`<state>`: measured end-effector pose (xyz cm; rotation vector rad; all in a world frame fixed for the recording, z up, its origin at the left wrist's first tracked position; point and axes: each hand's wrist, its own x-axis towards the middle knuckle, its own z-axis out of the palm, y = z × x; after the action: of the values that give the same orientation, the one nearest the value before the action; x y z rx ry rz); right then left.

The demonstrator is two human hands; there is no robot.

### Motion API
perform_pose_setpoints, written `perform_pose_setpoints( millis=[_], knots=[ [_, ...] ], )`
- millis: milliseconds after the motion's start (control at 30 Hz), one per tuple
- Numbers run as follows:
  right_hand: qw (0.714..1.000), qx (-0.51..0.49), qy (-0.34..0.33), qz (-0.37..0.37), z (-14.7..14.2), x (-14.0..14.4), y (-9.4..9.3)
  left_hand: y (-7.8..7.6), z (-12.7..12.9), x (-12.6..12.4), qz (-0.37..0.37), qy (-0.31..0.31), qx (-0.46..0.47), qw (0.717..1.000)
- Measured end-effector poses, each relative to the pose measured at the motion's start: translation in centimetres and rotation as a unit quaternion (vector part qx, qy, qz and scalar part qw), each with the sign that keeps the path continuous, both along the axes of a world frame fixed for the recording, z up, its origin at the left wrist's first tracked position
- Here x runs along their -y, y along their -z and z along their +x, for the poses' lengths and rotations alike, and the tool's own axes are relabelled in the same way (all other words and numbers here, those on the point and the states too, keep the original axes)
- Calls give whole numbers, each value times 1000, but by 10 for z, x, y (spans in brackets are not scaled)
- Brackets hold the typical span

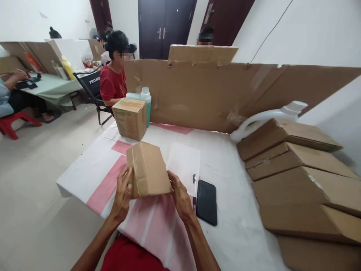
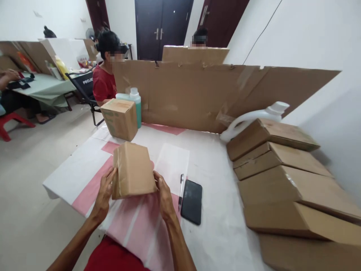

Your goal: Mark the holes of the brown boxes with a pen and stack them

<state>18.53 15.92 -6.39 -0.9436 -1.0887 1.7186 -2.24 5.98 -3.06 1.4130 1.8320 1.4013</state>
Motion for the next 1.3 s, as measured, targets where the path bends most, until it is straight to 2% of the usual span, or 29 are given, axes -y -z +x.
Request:
perform_pose_setpoints(
  millis=[100,233,367,467,600,733,867,967,1033,1100,1200,1300],
  knots=[
    [999,-5,-7,-48,6,11,-1,-7,-2,-8,-8,-8,26,1000],
    [998,-25,22,-54,13,17,-14,-30,-1,-15,2,38,8,999],
    [998,-52,16,-21,23,16,-31,-52,0,-21,31,80,-31,996],
    [998,-19,38,45,27,15,-43,-59,-1,-31,62,89,-74,991],
    [991,26,53,122,27,1,-51,-59,-6,-60,62,43,-110,991],
    [989,78,39,123,17,-35,-39,-53,-20,-104,43,-8,-114,992],
    [993,61,-31,100,-18,-71,-20,-41,-41,-144,29,-60,-108,992],
    [990,62,-32,123,-45,-83,-10,-31,-53,-158,-5,-84,-101,991],
    [985,94,-15,144,-51,-81,-5,-28,-56,-155,-29,-77,-100,992],
    [981,127,-25,142,-42,-72,-2,-29,-53,-144,-45,-61,-102,992],
    [984,114,-67,119,-13,-45,-2,-34,-39,-113,-62,-33,-111,991],
    [984,115,-74,112,21,-7,-8,-35,-16,-74,-112,44,-129,984]
  ],
)
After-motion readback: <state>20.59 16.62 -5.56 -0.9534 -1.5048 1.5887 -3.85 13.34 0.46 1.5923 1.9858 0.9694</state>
